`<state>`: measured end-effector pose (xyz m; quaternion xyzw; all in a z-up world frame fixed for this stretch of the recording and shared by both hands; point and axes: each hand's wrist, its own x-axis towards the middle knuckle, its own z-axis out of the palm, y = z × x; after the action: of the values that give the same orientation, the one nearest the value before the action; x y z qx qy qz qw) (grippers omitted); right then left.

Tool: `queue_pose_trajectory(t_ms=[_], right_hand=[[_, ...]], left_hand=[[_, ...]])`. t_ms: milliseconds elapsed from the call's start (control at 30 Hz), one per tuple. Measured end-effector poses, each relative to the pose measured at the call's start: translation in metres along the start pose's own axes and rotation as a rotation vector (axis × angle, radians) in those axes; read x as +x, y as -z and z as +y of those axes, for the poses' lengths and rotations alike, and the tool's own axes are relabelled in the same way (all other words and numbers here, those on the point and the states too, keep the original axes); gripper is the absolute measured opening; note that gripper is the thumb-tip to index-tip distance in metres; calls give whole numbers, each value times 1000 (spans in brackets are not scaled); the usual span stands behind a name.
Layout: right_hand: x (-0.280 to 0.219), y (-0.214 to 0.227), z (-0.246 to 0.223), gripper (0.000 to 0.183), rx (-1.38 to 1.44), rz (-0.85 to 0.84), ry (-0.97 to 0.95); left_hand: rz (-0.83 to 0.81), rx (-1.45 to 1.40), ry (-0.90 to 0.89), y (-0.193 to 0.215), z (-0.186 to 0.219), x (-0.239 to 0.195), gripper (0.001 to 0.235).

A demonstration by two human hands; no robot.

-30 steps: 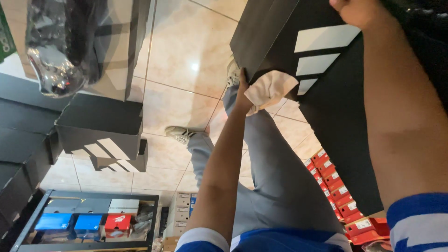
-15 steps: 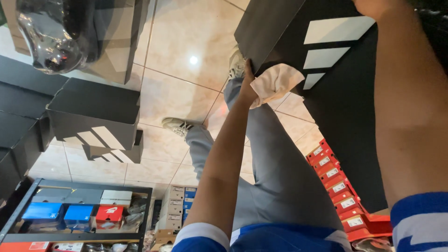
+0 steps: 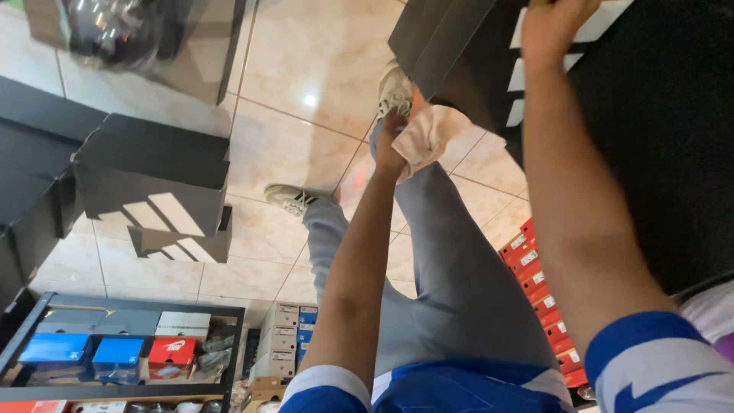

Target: Cleaning shoe boxes and shoes with a cloth and organizing them in a warehouse

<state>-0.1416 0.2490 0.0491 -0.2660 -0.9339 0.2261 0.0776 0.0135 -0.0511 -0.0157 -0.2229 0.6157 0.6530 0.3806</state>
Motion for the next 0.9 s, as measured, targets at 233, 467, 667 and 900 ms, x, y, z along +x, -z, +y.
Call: queue_pose_trajectory(t_ms=[233,467,667,900], right_hand=[[-226,3,-206,63,739,-722,-47],[-422,-32,-333,66,652,-979,292],[-495,-76,-435,25,524,-938,532],[-513,-173,-487,70,412,-984,681]], left_hand=[[456,-963,127,119,70,-105,34],[606,-859,-50,259,47,-231,33],[611,-678,-77,394,-48,-327,41],[1022,-497,86,460,-136,-331,29]])
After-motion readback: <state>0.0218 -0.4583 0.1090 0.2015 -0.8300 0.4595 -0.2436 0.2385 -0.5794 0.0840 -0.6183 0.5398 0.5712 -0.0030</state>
